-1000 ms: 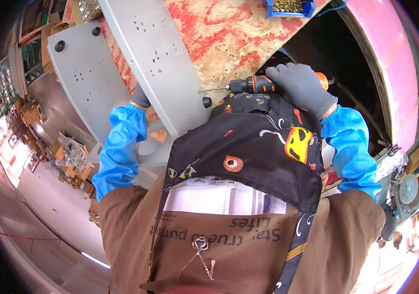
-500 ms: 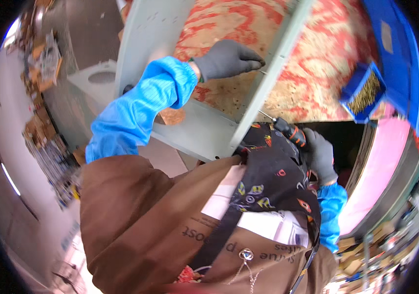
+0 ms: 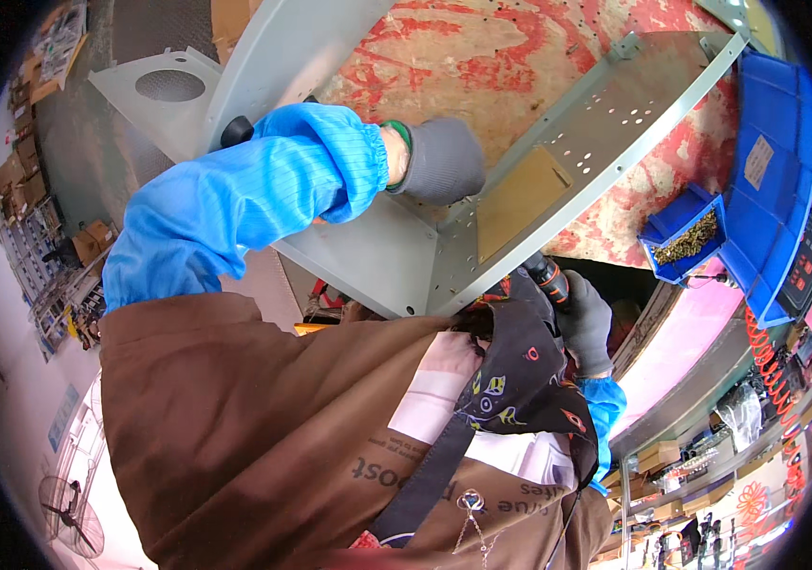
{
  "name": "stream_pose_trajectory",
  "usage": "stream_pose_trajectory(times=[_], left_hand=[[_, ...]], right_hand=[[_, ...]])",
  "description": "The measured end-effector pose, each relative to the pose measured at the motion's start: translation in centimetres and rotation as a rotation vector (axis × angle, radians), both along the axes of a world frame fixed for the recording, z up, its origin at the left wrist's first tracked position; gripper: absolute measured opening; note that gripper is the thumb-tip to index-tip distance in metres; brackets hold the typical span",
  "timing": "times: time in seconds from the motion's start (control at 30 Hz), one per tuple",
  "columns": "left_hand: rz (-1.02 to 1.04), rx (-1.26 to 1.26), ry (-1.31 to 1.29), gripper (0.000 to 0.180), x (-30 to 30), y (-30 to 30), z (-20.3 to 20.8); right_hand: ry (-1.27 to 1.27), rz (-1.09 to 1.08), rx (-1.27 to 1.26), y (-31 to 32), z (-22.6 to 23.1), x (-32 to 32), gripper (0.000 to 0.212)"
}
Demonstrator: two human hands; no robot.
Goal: The person assembles a metal housing by attaching a base plate, housing panels, and a circuit board component, then securing them with screws using an electric screwdriver.
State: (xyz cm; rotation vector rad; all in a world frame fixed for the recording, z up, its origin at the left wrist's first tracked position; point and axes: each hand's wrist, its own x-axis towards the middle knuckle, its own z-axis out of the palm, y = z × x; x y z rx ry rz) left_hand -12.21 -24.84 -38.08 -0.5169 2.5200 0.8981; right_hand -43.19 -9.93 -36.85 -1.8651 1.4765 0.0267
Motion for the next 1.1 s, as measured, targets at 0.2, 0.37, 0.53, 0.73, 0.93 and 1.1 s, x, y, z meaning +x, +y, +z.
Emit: stream_pose_trajectory(times=[0.2,0.37,0.53,0.73,0.93,1.1], left_hand=[[-0.02,0.035,0.0,0.017,-1.6,-0.8,-0.6],[0.004,0.043,-0.052,0.017,-0.4,0.1,0.2],[-0.017,0.037,-0.007,0.016,-1.5,-0.5,-0.3],[-0.008,-0.007,0.066,0.013,-1.0,-0.1,-0.4],[-0.028,-0.006,0.023,0.013,-1.4,0.1,-0.5],[-0.01,0.01,0.047,0.014,-1.2,0.3,-0.7]], right_hand=[[0.073,-0.021,0.001,-0.1,0.9,0.0,0.035],[0.039,0.027,0.022,-0.4,0.1,0.7,0.035],[0.079,0.003,0.004,-0.2,0.7,0.1,0.034],[0.078,0.016,-0.06,0.3,-0.1,0.2,0.032],[-0.001,-0.03,-0.07,0.9,-0.6,0.0,0.032],[0.044,0.009,-0.058,0.7,-0.7,0.1,0.033]])
